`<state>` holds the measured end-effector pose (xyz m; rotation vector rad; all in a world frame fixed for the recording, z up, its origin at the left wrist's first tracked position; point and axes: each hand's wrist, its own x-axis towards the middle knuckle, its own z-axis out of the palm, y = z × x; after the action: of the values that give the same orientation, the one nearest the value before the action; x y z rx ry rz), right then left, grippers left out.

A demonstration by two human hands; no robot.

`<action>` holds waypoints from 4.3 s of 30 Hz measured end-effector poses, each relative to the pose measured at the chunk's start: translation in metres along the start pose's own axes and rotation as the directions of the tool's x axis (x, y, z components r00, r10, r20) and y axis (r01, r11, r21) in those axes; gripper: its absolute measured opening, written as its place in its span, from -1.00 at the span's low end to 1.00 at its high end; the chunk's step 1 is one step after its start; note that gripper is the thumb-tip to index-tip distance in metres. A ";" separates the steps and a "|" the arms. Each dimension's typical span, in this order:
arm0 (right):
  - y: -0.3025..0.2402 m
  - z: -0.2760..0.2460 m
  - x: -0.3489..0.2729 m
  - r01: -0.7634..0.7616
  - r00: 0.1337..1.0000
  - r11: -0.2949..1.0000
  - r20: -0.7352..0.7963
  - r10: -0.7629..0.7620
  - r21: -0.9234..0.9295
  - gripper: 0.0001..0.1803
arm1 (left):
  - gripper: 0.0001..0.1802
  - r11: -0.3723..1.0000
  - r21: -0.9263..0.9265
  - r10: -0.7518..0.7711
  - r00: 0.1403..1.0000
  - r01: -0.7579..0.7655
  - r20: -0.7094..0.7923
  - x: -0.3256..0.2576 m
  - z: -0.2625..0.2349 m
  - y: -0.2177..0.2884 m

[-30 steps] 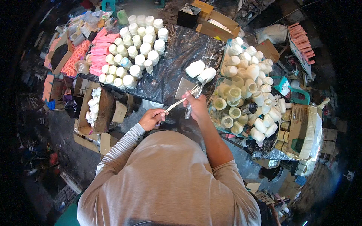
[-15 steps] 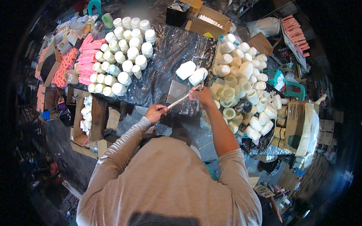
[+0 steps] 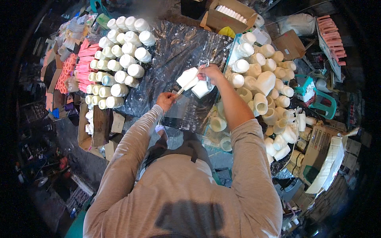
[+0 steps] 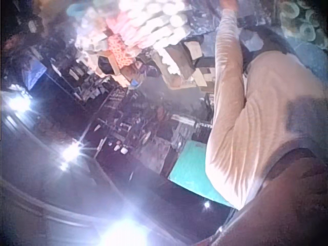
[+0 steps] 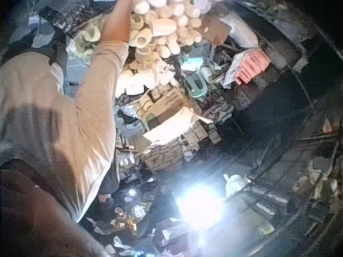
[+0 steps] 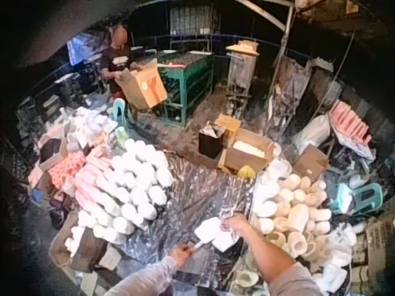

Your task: The person inserts wicks into white cylindrical candle bodies and places them on the table. The person also uses a knife to trim the ends of multiple wicks held together.

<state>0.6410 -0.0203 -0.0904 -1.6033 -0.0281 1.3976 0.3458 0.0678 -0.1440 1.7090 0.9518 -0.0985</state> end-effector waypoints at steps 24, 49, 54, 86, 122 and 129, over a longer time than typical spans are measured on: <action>-0.009 -0.018 0.027 0.006 1.000 0.978 0.000 -0.006 -0.211 -0.90 | -0.73 0.946 -0.293 -0.130 0.991 0.135 0.038 0.007 0.000 0.003; -0.019 -0.010 -0.060 0.333 0.869 0.918 -0.309 -0.387 -0.214 -0.83 | -0.66 0.999 0.033 0.004 0.999 -0.003 -0.038 0.006 0.000 -0.006; 0.084 0.031 -0.128 0.175 0.963 0.984 -0.201 -0.177 -0.029 -0.85 | -0.65 0.998 0.052 0.040 0.997 -0.036 -0.067 0.005 0.001 -0.004; 0.231 0.163 -0.128 0.141 0.852 0.627 -0.228 -0.471 -0.766 0.12 | -0.78 0.763 -0.633 -0.128 0.990 0.132 0.053 -0.168 -0.073 -0.089; 0.306 0.234 -0.184 0.059 0.842 0.654 -0.315 -0.438 -0.754 -0.77 | -0.86 0.860 0.300 0.470 0.869 -0.412 -0.157 -0.119 0.010 -0.109; 0.312 0.232 -0.174 -0.047 0.826 0.564 -0.349 -0.442 -0.825 -0.76 | -0.87 0.801 0.357 0.534 0.843 -0.481 -0.065 -0.111 0.016 -0.104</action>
<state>0.2344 -0.1398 -0.1344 -2.6203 -0.6082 0.6860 0.2114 0.0001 -0.1735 2.2636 0.5742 0.2605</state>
